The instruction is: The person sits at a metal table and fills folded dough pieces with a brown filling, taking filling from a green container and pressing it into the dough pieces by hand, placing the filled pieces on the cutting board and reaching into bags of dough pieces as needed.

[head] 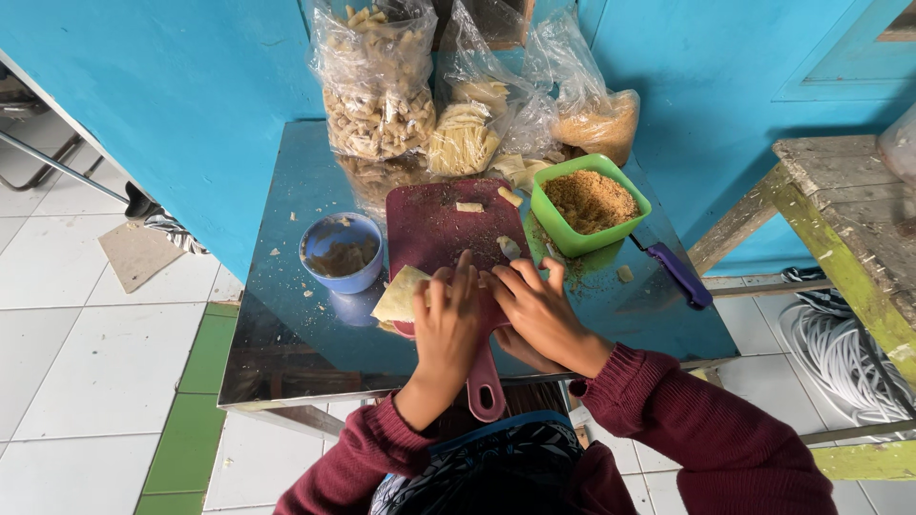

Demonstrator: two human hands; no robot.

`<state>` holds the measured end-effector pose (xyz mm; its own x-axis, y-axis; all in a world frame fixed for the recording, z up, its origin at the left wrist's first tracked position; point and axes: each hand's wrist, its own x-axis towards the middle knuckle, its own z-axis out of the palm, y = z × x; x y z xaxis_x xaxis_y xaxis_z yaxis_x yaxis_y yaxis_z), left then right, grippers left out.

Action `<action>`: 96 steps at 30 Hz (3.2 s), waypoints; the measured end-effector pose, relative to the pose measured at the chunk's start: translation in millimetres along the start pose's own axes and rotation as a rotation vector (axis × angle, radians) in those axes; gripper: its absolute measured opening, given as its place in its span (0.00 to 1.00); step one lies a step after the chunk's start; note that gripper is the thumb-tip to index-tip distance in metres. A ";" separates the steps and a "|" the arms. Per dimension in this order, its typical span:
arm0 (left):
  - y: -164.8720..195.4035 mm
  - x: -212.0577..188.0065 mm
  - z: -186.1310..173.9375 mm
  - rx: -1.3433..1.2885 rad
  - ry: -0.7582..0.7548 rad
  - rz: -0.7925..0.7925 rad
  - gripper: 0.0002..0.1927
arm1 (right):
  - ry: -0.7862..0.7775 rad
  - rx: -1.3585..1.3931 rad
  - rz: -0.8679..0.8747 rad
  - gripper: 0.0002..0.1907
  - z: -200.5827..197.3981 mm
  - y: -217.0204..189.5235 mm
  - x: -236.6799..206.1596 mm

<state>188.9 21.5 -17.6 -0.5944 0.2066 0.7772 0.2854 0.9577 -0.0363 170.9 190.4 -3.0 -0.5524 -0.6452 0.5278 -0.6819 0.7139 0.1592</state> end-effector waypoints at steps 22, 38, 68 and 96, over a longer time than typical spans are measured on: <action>-63.9 0.1 -46.4 -0.592 -0.292 -0.411 0.07 | 0.179 0.335 -0.124 0.10 1.9 -6.7 43.0; -82.6 53.0 -79.9 -0.541 0.041 -0.443 0.06 | 0.130 0.353 -0.119 0.23 14.8 -9.5 34.0; 25.5 -26.7 -12.7 -0.439 -0.118 0.035 0.14 | -0.021 0.358 0.045 0.19 -34.6 73.1 5.2; 30.4 -32.7 -3.2 -0.404 -0.111 0.012 0.15 | -0.062 0.176 -0.078 0.24 -31.3 57.5 -6.4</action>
<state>219.4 43.2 -42.1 -0.6603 0.2583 0.7052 0.5513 0.8043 0.2216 150.2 244.1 28.9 -0.5188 -0.7163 0.4666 -0.7944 0.6056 0.0464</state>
